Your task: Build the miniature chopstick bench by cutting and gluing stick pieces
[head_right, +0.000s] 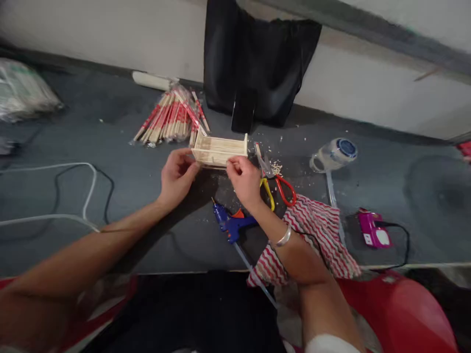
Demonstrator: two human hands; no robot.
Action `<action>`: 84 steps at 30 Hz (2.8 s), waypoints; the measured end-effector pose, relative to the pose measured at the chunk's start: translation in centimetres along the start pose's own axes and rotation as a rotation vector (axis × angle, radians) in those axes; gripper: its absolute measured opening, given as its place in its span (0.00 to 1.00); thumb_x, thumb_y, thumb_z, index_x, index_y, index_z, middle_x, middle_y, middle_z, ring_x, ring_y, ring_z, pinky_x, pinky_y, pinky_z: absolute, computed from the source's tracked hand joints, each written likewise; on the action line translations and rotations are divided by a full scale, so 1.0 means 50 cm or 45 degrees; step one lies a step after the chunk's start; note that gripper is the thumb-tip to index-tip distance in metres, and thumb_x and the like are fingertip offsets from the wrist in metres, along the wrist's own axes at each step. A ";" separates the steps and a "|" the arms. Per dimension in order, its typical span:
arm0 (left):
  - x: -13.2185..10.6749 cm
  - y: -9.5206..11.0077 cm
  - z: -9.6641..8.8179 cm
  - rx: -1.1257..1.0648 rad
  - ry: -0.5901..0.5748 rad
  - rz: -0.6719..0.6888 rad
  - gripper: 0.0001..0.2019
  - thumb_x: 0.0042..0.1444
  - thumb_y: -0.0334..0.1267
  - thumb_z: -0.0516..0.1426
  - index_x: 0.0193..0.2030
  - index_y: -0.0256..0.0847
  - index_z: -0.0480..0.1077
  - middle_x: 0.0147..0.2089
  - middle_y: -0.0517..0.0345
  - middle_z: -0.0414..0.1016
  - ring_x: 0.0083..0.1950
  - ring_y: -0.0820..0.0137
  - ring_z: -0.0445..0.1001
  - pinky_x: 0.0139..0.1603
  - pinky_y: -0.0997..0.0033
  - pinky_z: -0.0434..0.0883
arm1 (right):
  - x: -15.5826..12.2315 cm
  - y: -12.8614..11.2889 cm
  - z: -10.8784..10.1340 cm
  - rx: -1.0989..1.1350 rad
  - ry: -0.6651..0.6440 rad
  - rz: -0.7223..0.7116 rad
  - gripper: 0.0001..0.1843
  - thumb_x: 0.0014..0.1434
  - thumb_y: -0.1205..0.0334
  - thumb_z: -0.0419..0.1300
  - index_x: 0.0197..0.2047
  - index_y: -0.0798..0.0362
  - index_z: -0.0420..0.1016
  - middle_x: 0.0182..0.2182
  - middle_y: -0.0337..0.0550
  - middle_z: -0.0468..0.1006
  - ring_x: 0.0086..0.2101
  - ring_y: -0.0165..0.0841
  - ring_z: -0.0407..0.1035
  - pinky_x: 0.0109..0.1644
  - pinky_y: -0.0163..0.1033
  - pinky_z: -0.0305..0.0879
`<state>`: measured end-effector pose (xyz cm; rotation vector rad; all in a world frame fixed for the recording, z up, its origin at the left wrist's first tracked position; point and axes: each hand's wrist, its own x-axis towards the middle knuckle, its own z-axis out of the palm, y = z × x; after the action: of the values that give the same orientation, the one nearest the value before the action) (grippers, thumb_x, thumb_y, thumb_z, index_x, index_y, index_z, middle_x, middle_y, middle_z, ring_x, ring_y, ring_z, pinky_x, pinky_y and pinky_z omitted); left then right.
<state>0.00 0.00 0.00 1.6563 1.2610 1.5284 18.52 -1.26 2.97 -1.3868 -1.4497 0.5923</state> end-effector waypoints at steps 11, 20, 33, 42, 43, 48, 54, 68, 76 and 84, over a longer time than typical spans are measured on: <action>0.002 -0.010 0.000 -0.066 -0.030 0.043 0.13 0.60 0.32 0.60 0.50 0.45 0.68 0.29 0.68 0.69 0.24 0.78 0.64 0.27 0.77 0.67 | 0.001 -0.007 -0.004 -0.126 -0.037 -0.021 0.01 0.62 0.63 0.61 0.36 0.49 0.74 0.26 0.33 0.80 0.26 0.30 0.75 0.37 0.38 0.72; 0.003 -0.011 0.000 -0.068 -0.037 0.050 0.13 0.60 0.30 0.60 0.51 0.45 0.68 0.29 0.68 0.69 0.24 0.78 0.64 0.26 0.78 0.66 | 0.001 -0.013 -0.004 -0.092 -0.026 0.000 0.02 0.61 0.66 0.61 0.35 0.49 0.74 0.22 0.30 0.75 0.24 0.28 0.72 0.34 0.37 0.69; 0.002 -0.016 0.001 -0.073 -0.042 0.047 0.13 0.61 0.31 0.61 0.51 0.46 0.68 0.29 0.68 0.68 0.25 0.77 0.65 0.27 0.78 0.66 | 0.002 -0.011 -0.005 -0.084 -0.045 -0.016 0.02 0.61 0.64 0.62 0.35 0.49 0.74 0.22 0.31 0.75 0.24 0.29 0.72 0.34 0.37 0.68; 0.003 -0.018 -0.001 -0.078 -0.052 0.042 0.13 0.61 0.31 0.62 0.51 0.46 0.68 0.29 0.69 0.69 0.25 0.78 0.65 0.28 0.78 0.66 | 0.002 -0.010 -0.006 -0.082 -0.053 0.008 0.02 0.61 0.63 0.62 0.35 0.49 0.74 0.22 0.31 0.76 0.24 0.29 0.72 0.34 0.37 0.69; 0.003 -0.017 -0.001 -0.075 -0.055 0.040 0.13 0.61 0.32 0.62 0.51 0.46 0.68 0.29 0.69 0.69 0.25 0.78 0.65 0.28 0.78 0.66 | 0.002 -0.010 -0.006 -0.092 -0.056 0.007 0.02 0.61 0.63 0.61 0.35 0.49 0.74 0.23 0.31 0.76 0.25 0.29 0.72 0.35 0.37 0.69; 0.004 -0.013 0.000 -0.071 -0.050 0.045 0.13 0.61 0.32 0.62 0.51 0.45 0.68 0.29 0.69 0.68 0.24 0.79 0.64 0.27 0.78 0.65 | 0.001 -0.010 -0.004 -0.102 -0.050 0.010 0.02 0.61 0.63 0.61 0.35 0.49 0.74 0.24 0.32 0.76 0.25 0.29 0.72 0.35 0.37 0.69; 0.004 -0.013 0.002 -0.066 -0.037 0.028 0.14 0.59 0.31 0.62 0.50 0.45 0.68 0.29 0.68 0.68 0.24 0.78 0.64 0.26 0.78 0.65 | 0.000 -0.012 -0.004 -0.093 -0.047 0.036 0.02 0.61 0.62 0.61 0.35 0.49 0.74 0.23 0.32 0.76 0.24 0.29 0.72 0.35 0.38 0.69; 0.004 -0.015 0.001 -0.052 -0.042 0.044 0.15 0.59 0.29 0.62 0.51 0.46 0.68 0.28 0.69 0.68 0.25 0.77 0.66 0.28 0.77 0.67 | -0.012 -0.014 -0.015 -0.187 -0.024 -0.017 0.04 0.62 0.60 0.60 0.40 0.49 0.76 0.21 0.31 0.74 0.25 0.31 0.72 0.36 0.40 0.70; 0.004 -0.014 0.000 -0.072 -0.052 0.036 0.15 0.59 0.30 0.62 0.51 0.46 0.68 0.29 0.68 0.68 0.26 0.77 0.67 0.28 0.76 0.67 | -0.012 -0.014 -0.018 -0.218 -0.061 -0.026 0.07 0.63 0.60 0.59 0.43 0.48 0.77 0.19 0.30 0.72 0.24 0.32 0.73 0.36 0.41 0.70; 0.004 -0.014 0.002 -0.050 -0.041 0.046 0.15 0.58 0.29 0.61 0.50 0.46 0.67 0.28 0.69 0.68 0.25 0.77 0.66 0.27 0.77 0.66 | -0.007 -0.009 -0.010 -0.164 -0.059 -0.006 0.06 0.63 0.59 0.62 0.42 0.49 0.78 0.23 0.33 0.77 0.26 0.32 0.75 0.38 0.41 0.73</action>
<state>-0.11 0.51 -0.54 1.6803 1.1826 1.5327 18.70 -1.84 3.46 -1.4774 -1.5508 0.5385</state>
